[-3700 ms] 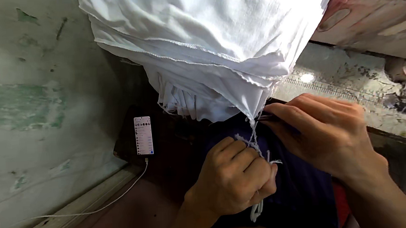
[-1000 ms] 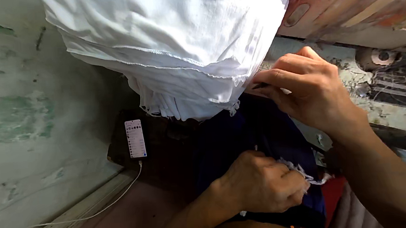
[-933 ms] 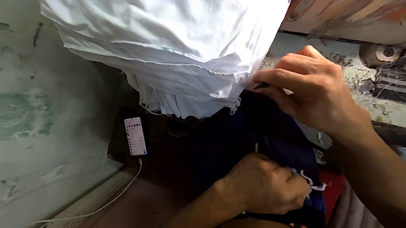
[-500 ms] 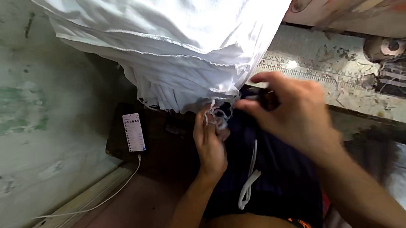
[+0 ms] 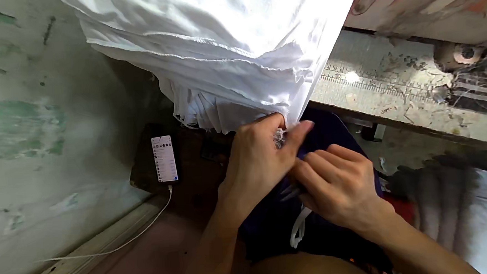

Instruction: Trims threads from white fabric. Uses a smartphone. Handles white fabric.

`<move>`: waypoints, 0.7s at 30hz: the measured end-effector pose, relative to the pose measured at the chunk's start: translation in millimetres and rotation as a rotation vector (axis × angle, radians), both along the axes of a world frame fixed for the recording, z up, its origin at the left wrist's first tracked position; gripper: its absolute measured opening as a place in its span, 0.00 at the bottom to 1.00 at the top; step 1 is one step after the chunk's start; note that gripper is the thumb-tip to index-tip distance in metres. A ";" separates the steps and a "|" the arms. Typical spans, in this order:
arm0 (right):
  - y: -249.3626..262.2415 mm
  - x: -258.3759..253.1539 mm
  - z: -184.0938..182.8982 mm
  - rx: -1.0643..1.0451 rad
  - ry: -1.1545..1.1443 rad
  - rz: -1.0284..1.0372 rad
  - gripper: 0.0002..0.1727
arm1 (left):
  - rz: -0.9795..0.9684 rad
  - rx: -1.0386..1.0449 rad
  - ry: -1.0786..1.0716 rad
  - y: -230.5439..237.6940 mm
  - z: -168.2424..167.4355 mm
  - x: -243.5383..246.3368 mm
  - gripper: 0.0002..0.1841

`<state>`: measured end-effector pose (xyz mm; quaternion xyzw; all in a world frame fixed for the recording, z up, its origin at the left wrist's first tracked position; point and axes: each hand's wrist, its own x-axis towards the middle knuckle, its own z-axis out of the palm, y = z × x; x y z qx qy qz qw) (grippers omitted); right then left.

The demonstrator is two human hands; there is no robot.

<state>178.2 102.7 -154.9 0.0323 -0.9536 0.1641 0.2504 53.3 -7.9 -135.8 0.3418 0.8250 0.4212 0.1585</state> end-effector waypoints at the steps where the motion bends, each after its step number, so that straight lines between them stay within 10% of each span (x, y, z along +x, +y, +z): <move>1: -0.8 -0.8 0.7 0.019 -0.006 0.012 0.13 | -0.018 -0.042 0.015 -0.9 0.2 -0.7 0.20; 21: 35.7 -36.1 32.4 -0.043 -0.076 -0.067 0.11 | -0.020 0.112 0.460 -23.4 -6.8 35.2 0.19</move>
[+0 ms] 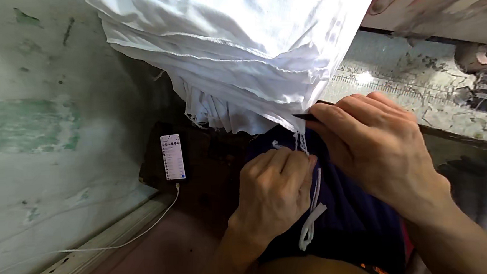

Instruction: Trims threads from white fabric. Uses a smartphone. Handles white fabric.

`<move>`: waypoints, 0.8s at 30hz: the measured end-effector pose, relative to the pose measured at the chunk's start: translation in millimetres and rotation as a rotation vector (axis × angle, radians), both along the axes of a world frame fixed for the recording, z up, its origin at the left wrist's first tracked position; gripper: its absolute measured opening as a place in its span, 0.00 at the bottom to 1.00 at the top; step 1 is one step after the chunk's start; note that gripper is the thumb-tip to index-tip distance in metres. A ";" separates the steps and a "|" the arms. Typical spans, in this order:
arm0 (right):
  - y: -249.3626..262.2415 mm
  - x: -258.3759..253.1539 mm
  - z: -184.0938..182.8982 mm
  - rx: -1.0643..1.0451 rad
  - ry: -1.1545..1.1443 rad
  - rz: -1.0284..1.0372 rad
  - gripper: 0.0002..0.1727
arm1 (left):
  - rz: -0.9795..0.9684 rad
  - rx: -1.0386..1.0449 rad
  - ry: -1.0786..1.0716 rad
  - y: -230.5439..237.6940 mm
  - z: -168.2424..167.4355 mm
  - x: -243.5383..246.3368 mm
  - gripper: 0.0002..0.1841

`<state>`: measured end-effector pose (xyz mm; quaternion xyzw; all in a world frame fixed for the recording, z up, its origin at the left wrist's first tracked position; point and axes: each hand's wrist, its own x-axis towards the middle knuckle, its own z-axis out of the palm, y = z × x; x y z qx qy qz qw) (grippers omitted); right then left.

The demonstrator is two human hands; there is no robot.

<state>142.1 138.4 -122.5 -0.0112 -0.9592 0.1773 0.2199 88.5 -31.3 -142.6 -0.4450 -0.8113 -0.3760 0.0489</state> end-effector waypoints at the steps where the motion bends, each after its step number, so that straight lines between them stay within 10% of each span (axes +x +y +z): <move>1: 1.3 3.7 -1.3 -0.026 0.001 -0.006 0.11 | -0.008 0.002 0.006 -0.9 0.1 1.1 0.19; 14: -0.3 16.7 -21.5 -0.098 0.010 0.097 0.10 | -0.034 0.072 -0.070 -8.4 -6.9 9.3 0.21; 21: 7.0 48.4 -37.5 -0.132 -0.060 -0.080 0.15 | 0.147 0.553 -1.231 4.4 -36.0 2.4 0.09; 24: 5.9 48.6 -39.1 -0.134 -0.082 -0.116 0.13 | 0.049 0.425 -1.160 5.4 -35.4 3.3 0.11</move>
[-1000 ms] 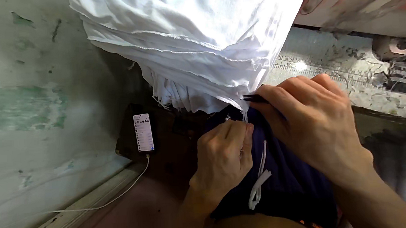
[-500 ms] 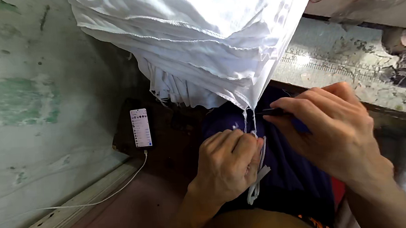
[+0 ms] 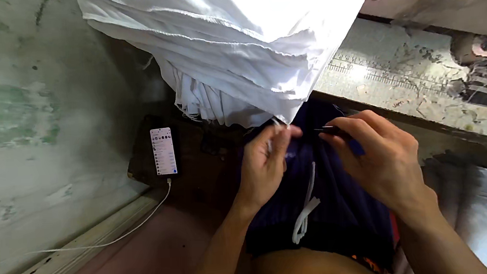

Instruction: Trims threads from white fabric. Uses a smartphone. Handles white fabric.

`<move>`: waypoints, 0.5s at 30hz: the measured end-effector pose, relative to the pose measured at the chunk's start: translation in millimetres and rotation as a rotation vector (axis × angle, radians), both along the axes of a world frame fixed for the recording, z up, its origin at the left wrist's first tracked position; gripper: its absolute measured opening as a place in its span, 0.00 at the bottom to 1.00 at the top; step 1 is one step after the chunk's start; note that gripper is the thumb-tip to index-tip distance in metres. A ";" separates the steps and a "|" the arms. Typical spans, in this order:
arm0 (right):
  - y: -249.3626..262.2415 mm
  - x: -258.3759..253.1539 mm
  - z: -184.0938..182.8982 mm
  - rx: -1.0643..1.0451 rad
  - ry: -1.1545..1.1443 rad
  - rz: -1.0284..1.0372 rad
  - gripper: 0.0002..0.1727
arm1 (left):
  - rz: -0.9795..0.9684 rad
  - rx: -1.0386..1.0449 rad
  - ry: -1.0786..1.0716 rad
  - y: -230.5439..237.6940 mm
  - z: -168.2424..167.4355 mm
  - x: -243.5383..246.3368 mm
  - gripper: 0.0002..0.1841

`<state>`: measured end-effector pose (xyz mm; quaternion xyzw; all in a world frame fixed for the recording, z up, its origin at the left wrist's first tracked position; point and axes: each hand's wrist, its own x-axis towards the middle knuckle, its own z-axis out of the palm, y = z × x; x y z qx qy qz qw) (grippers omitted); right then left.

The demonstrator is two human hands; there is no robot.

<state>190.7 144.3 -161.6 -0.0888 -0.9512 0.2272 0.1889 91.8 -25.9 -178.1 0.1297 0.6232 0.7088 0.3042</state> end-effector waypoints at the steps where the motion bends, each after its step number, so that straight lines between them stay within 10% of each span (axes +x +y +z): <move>1: -2.1 -3.1 -0.4 -0.001 0.006 0.012 0.12 | -0.036 -0.043 0.123 -1.9 1.7 2.9 0.11; 9: -15.4 -29.8 -6.6 -0.057 0.116 0.202 0.09 | -0.198 -0.060 0.456 -17.7 4.6 -1.0 0.16; 12: -3.8 -12.0 -10.3 -0.074 0.063 0.136 0.11 | -0.469 -0.034 0.132 -48.9 -21.9 -35.8 0.15; 15: 5.1 3.4 -15.9 -0.070 0.002 0.061 0.15 | -0.142 -0.233 -0.397 -57.8 -84.8 -74.5 0.14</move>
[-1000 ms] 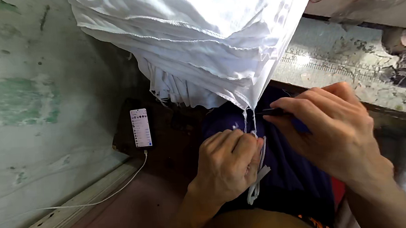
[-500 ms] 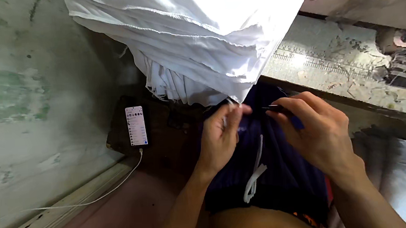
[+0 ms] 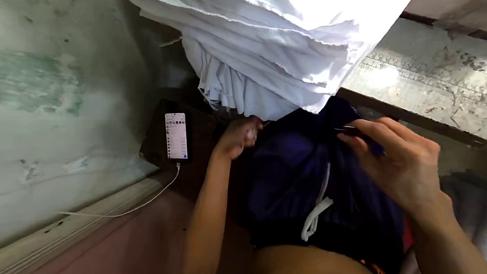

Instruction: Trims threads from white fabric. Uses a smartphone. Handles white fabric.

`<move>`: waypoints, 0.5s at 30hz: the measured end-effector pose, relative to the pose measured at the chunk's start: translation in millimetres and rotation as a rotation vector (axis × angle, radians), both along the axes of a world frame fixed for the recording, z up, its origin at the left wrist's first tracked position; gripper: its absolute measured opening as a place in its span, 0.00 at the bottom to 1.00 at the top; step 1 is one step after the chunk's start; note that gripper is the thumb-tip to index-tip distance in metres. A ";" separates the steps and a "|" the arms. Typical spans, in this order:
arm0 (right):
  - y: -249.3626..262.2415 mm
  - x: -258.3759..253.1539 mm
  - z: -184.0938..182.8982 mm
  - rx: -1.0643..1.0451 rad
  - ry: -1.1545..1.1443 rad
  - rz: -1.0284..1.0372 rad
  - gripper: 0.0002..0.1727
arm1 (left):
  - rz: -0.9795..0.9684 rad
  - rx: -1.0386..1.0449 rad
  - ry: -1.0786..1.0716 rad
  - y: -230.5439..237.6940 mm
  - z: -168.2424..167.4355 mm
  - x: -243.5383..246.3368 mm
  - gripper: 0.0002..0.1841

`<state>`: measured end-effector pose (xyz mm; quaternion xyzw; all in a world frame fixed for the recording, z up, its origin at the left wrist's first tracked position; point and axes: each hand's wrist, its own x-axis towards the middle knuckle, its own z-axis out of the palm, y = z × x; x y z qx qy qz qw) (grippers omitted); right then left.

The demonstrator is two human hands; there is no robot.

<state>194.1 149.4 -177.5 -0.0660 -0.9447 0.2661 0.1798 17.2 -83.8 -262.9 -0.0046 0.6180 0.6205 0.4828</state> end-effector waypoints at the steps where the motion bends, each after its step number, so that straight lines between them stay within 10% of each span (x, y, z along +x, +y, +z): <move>1: 0.6 2.9 -1.4 -0.007 -0.008 -0.010 0.16 | 0.235 -0.018 -0.120 4.6 -25.1 -11.9 0.13; 6: -3.1 6.6 0.6 -0.027 -0.027 -0.014 0.18 | 0.844 0.242 -0.298 10.3 -69.9 -50.9 0.09; 15: -31.5 -8.3 -17.4 -0.068 -0.172 0.195 0.19 | 0.221 -0.775 0.930 -97.1 -27.0 2.1 0.16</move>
